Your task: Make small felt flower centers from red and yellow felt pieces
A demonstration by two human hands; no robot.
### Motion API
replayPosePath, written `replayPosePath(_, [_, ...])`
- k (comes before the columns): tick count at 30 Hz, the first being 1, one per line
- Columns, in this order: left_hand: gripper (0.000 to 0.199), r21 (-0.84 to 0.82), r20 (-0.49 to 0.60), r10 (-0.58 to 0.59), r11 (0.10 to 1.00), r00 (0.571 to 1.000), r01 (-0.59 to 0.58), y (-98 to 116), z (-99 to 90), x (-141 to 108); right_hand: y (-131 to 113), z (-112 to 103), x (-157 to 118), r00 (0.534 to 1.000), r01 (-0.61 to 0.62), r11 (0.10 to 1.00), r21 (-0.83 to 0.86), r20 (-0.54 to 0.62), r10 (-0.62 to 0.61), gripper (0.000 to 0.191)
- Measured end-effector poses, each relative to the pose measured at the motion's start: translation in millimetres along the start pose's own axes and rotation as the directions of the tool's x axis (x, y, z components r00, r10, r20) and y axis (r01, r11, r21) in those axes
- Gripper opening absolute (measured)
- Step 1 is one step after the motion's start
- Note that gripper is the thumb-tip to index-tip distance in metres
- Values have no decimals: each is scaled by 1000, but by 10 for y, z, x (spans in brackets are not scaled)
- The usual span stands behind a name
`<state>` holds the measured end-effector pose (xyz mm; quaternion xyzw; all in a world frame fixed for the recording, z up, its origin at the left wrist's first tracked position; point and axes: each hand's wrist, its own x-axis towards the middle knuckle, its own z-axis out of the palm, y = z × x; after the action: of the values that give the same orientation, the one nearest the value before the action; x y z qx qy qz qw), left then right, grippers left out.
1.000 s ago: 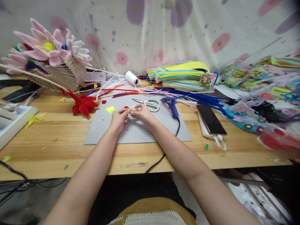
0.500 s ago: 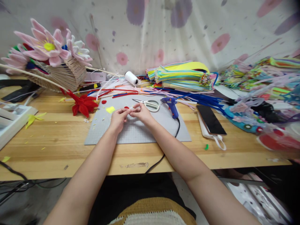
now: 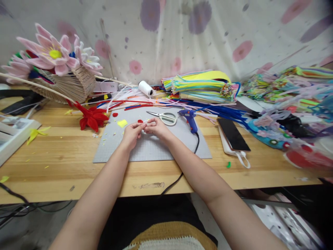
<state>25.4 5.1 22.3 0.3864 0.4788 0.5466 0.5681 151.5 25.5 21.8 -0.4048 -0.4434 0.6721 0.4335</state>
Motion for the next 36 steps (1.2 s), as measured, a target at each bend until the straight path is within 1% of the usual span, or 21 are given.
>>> replayPosePath(4, [33, 9, -33, 24, 1000, 999, -24, -36, 3, 21, 1, 7, -19, 999, 27, 998, -51, 47, -24, 38])
replayPosePath(6, [34, 29, -43, 28, 999, 999, -27, -47, 3, 23, 11, 9, -19, 998, 21, 997, -81, 68, -16, 36])
replayPosePath(10, [41, 52, -7, -5, 999, 1000, 5, -33, 7, 7, 15, -10, -15, 998, 1, 996, -87, 68, 5, 38])
replayPosePath(14, [48, -65, -50, -3, 998, 999, -1, 14, 13, -5, -24, -68, -28, 998, -10, 999, -52, 60, 13, 44])
replayPosePath(16, [46, -114, -62, 1, 993, 998, -8, 32, 10, -2, -46, -99, -32, 998, -22, 998, -55, 60, 26, 47])
replayPosePath(18, [42, -143, -50, -3, 990, 999, -4, 42, 2, 4, -65, -125, -24, 999, -22, 996, -90, 43, 25, 46])
replayPosePath(20, [39, -167, -30, -13, 986, 999, 8, 48, -6, 7, -77, -147, 0, 1000, 10, 987, -160, -1, -11, 38])
replayPosePath(22, [39, -182, -11, -31, 983, 999, 29, 53, -11, 7, -84, -169, 33, 992, 67, 967, -244, -85, -91, 26])
replayPosePath(24, [40, -184, 0, -45, 982, 999, 45, 57, -13, 5, -81, -188, 60, 961, 136, 933, -334, -186, -207, 19])
replayPosePath(25, [40, -179, 4, -49, 983, 999, 49, 58, -13, 3, -76, -194, 68, 939, 169, 909, -382, -219, -266, 19])
replayPosePath(26, [40, -173, 8, -48, 984, 999, 49, 59, -12, 1, -69, -196, 70, 921, 196, 881, -431, -227, -317, 20])
replayPosePath(27, [40, -165, 11, -45, 985, 999, 46, 59, -11, -1, -59, -195, 68, 911, 216, 848, -484, -212, -353, 22])
replayPosePath(29, [39, -145, 21, -37, 989, 999, 40, 54, -6, -7, -35, -180, 55, 914, 235, 779, -582, -139, -380, 24])
replayPosePath(30, [40, -134, 28, -33, 990, 999, 36, 49, -2, -10, -23, -169, 47, 918, 240, 747, -621, -106, -383, 24])
replayPosePath(32, [40, -105, 41, -24, 994, 999, 28, 36, 6, -13, -5, -145, 33, 914, 247, 697, -673, -78, -399, 19])
replayPosePath(34, [39, -62, 41, -18, 998, 999, 20, 23, 9, -8, -1, -127, 27, 910, 249, 682, -688, -74, -407, 14])
replayPosePath(35, [38, -43, 9, -6, 999, 1000, 6, 18, 6, 0, -3, -122, 27, 918, 242, 689, -683, -70, -392, 13])
replayPosePath(36, [37, -27, -53, 13, 1000, 999, -14, 16, -1, 10, -6, -120, 28, 930, 227, 709, -667, -67, -361, 12])
